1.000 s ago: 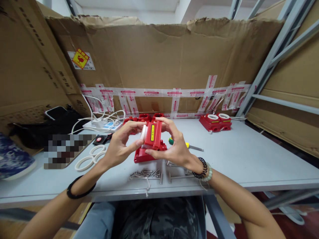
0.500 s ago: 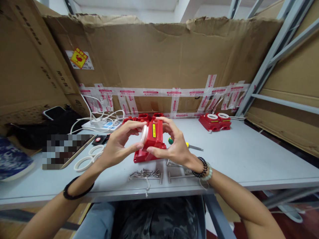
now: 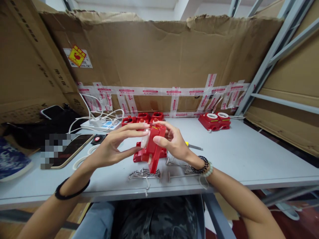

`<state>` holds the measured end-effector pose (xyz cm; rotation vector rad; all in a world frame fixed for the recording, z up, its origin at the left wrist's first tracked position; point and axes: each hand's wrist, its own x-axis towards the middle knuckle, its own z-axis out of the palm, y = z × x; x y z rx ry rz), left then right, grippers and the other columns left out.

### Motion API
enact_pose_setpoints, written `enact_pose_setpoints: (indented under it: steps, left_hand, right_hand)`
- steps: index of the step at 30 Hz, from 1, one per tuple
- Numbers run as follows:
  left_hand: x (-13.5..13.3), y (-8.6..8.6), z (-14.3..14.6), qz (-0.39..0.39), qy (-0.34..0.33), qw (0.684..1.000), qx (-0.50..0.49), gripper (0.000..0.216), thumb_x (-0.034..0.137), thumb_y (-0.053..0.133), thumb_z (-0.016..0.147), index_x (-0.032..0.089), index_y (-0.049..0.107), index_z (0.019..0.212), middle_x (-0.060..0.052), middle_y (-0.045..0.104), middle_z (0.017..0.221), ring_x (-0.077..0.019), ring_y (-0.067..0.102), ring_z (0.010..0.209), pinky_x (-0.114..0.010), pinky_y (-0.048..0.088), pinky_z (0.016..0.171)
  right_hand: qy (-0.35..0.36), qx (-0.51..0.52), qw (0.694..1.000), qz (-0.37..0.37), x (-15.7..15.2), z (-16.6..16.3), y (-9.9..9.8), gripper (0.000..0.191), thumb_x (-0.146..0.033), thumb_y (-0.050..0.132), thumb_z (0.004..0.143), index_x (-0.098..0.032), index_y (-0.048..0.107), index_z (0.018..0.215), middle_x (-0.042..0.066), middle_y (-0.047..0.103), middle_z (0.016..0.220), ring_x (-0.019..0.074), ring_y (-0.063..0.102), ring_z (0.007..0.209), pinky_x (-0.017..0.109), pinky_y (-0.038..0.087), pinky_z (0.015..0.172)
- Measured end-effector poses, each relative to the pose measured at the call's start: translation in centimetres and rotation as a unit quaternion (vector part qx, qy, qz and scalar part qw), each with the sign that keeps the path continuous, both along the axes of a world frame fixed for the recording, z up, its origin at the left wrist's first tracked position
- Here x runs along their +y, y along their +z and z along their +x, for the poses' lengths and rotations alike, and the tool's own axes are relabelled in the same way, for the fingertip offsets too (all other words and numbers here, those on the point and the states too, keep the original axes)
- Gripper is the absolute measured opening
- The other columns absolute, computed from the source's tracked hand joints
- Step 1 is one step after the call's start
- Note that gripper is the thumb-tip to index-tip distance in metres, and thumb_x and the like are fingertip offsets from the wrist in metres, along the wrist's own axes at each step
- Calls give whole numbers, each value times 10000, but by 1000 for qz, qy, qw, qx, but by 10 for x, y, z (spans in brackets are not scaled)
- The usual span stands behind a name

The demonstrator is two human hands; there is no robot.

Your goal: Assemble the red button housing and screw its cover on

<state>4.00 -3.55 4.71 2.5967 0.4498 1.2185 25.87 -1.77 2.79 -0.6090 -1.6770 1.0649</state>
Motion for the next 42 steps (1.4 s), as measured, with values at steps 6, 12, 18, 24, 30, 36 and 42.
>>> enact_pose_setpoints:
  steps: [6,12,18,24,30,36,42]
  left_hand:
    - [1,-4,7,-40,67,995,-64,574,344,758,763,247,538,1284,-113,590,1249,-260,571,1120,-404,496,937]
    - [2,-3,3,27,23,999,0,374,213,668,849,270,602,1213,-92,586,1263,-243,539,1195,-423,464,996]
    - [4,-5,7,-11,69,996,-55,624,382,752,765,253,511,1326,-112,576,1248,-250,558,1136,-420,480,967]
    - [4,-7,10,-19,43,999,-28,480,245,687,829,268,551,1289,-92,543,1322,-247,497,1230,-422,417,1038]
    - [7,-11,13,-86,103,986,-98,306,268,649,852,216,619,1152,-89,640,1114,-221,595,1030,-397,476,929]
    - [10,-14,13,-108,73,986,-106,465,270,671,832,245,533,1276,-103,564,1267,-243,553,1140,-400,457,962]
    - [10,-14,9,-96,44,993,-51,398,210,646,839,252,583,1230,-94,566,1260,-240,529,1174,-386,440,989]
  right_hand:
    - [-17,-4,1000,-1,-4,-2,2,562,-476,744,649,-204,570,1110,58,700,958,181,662,825,337,542,730]
    - [43,12,997,-59,-1,-5,0,431,-515,646,745,-166,615,996,53,686,837,170,644,733,321,536,657]
    - [59,30,995,-80,1,-6,-1,407,-488,656,756,-159,619,993,47,685,827,151,632,702,301,527,644]
    - [49,47,992,-105,4,-6,-3,448,-462,696,731,-163,589,1047,46,703,863,141,656,711,297,547,665]
    - [13,46,995,-89,5,-5,-3,490,-404,749,684,-205,547,1084,54,709,956,184,680,872,357,565,776]
    - [-6,59,994,-87,5,-5,-2,519,-402,773,662,-202,538,1079,60,710,971,180,677,859,376,556,806]
    - [22,58,993,-100,4,-6,-5,489,-432,758,676,-197,566,1059,46,713,922,165,676,789,327,560,712]
